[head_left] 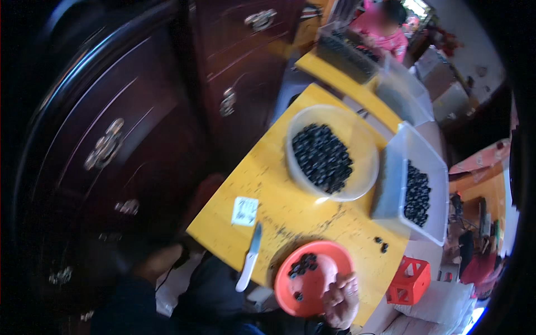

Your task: Sorting and cleaning small black berries/fruit with a knife and placing them into containers.

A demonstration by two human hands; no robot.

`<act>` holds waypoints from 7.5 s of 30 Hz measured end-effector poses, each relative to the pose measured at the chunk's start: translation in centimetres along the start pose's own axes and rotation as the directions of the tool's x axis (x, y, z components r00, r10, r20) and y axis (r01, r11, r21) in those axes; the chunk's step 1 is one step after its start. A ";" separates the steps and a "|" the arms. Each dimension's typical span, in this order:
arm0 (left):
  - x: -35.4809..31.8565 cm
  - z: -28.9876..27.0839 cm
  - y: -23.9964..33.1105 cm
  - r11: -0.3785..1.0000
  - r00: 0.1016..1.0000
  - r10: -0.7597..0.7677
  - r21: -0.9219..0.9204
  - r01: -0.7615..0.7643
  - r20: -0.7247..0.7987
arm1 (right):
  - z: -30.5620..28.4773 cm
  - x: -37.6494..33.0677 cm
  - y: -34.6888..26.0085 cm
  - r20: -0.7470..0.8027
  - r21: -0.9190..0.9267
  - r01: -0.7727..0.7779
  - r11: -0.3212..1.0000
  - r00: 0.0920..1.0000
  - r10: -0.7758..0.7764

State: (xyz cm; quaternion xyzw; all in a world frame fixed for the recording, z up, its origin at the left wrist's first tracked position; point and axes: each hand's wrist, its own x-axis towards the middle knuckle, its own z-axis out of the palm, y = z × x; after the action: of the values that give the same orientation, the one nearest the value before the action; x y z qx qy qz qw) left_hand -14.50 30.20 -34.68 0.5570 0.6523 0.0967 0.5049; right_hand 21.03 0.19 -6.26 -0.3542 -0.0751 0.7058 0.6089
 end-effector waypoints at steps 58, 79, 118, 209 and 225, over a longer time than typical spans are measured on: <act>-19.9 5.8 -21.0 0.492 0.945 0.003 0.822 -0.287 0.327 | -1.2 0.6 -1.2 0.226 0.076 0.023 0.997 0.973 -0.040; -21.5 0.2 -19.9 0.862 0.986 0.055 0.491 -0.125 0.155 | -1.5 1.5 -2.0 0.155 0.040 0.066 0.997 0.985 -0.072; -40.3 6.6 11.6 0.731 0.667 0.625 0.006 -0.682 -0.404 | 2.5 -2.0 6.7 0.602 -0.694 0.430 -0.578 0.787 -0.137; -42.2 8.6 12.8 0.558 0.850 0.520 -0.721 -0.411 -0.082 | 0.2 -2.4 -0.4 0.344 -0.939 0.310 -0.148 0.832 -0.435; -42.3 8.4 13.1 0.631 0.875 0.481 -0.671 -0.389 -0.055 | 0.4 -1.6 -0.7 0.257 -0.765 0.093 -0.637 0.951 -0.171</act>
State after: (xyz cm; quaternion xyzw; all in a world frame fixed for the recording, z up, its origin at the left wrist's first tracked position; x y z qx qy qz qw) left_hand -5.36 -3.58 -6.37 0.4863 0.3861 0.4046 0.6714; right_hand 21.39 -0.92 -4.91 -0.6974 -0.7025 0.1312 0.0544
